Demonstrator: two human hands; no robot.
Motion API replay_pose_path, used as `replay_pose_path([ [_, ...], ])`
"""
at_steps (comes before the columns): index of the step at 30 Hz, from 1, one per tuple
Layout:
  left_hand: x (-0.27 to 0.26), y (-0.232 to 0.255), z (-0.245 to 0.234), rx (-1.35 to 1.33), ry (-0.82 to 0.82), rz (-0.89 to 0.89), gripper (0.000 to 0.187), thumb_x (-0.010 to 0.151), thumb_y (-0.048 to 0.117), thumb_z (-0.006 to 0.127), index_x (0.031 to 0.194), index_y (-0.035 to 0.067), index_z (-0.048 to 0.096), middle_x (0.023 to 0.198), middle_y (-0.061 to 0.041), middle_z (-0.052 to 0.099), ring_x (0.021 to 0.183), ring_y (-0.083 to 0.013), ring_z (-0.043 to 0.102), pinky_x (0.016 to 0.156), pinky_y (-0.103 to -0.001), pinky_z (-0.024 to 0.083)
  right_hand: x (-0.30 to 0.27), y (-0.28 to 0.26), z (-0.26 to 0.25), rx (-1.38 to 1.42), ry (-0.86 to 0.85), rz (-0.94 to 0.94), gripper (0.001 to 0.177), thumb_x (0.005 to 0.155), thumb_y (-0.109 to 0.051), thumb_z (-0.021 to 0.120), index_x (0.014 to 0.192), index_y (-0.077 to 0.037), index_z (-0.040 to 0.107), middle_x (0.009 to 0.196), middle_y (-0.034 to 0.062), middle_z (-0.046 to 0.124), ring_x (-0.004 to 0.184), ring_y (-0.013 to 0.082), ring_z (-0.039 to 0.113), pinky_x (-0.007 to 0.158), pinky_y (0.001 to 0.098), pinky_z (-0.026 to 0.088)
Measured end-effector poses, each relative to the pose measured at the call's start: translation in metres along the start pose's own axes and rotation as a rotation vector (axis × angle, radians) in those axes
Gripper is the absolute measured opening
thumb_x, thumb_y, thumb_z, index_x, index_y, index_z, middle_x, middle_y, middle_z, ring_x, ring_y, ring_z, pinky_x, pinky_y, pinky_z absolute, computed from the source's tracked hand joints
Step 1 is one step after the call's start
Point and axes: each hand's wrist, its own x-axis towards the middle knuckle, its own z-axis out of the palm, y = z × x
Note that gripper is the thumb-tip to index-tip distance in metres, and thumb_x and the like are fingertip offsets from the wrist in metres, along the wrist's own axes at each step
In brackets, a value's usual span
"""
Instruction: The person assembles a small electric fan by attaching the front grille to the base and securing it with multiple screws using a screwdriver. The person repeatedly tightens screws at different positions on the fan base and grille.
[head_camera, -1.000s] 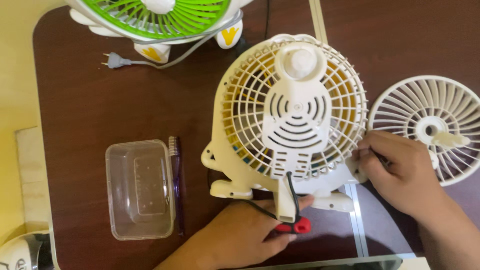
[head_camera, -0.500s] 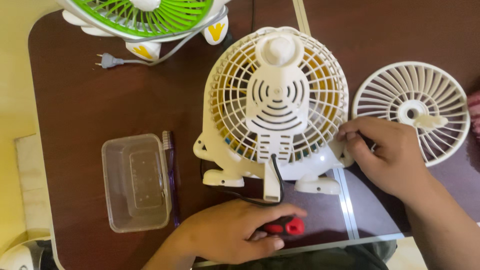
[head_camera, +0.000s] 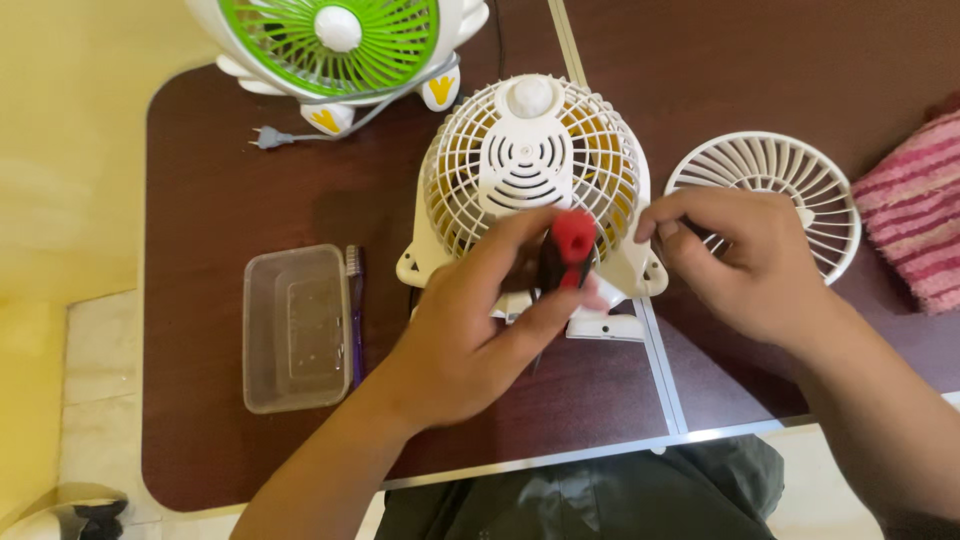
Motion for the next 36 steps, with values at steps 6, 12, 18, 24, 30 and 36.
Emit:
replay_pose_path([
  [6,0.042,-0.04,0.022,-0.056,0.148,0.011,0.047,0.106,0.014,0.059,0.147,-0.002,0.042,0.114,-0.012,0.07,0.099,-0.0156,0.074,0.089,-0.029,0.059,0.03,0.006,0.008,0.069,-0.096,-0.066,0.015,0.095,-0.009,0.063,0.107,-0.004,0.07,0.09,0.0085,0.073,0.076,0.0175,0.07,0.067,0.03,0.054],
  [12,0.06,-0.05,0.017,0.1,0.263,0.07,0.05,0.104,0.012,0.066,0.145,-0.002,0.041,0.111,-0.013,0.074,0.098,-0.0151,0.078,0.08,-0.027,0.062,0.032,0.028,0.032,0.205,0.008,0.036,0.012,0.1,-0.008,0.061,0.108,-0.003,0.068,0.091,0.0083,0.069,0.078,0.0124,0.065,0.068,0.027,0.051],
  [18,0.068,-0.038,0.018,0.12,0.178,0.033,0.066,0.098,0.014,0.074,0.151,0.006,0.034,0.107,-0.011,0.075,0.089,-0.015,0.077,0.076,-0.026,0.063,0.017,0.047,0.034,0.324,0.062,0.05,0.017,0.097,-0.006,0.059,0.112,-0.002,0.067,0.09,0.008,0.071,0.081,0.0092,0.065,0.071,0.0258,0.052],
  [24,0.068,-0.038,0.02,0.143,0.042,0.218,0.059,0.104,0.013,0.073,0.153,0.014,0.043,0.12,-0.009,0.068,0.105,-0.0151,0.073,0.086,-0.028,0.065,0.015,0.044,0.031,0.063,0.151,-0.033,0.016,0.095,-0.006,0.063,0.109,-0.002,0.069,0.082,0.0108,0.07,0.072,0.0181,0.067,0.067,0.0309,0.051],
  [30,0.066,-0.049,0.022,0.172,0.038,0.255,0.055,0.102,0.015,0.076,0.148,0.015,0.046,0.115,-0.006,0.067,0.098,-0.0127,0.07,0.088,-0.03,0.061,0.01,0.036,0.027,0.012,0.196,-0.078,0.017,0.097,-0.005,0.062,0.113,-0.002,0.07,0.087,0.0126,0.071,0.074,0.0212,0.07,0.067,0.0323,0.052],
  [36,0.066,-0.05,0.021,0.191,0.032,0.269,0.053,0.1,0.016,0.078,0.143,0.015,0.045,0.113,-0.006,0.067,0.099,-0.0149,0.07,0.091,-0.031,0.06,0.008,0.031,0.026,0.028,0.243,-0.09,0.018,0.099,-0.004,0.06,0.114,0.0,0.069,0.086,0.0124,0.07,0.073,0.0203,0.068,0.067,0.0319,0.051],
])
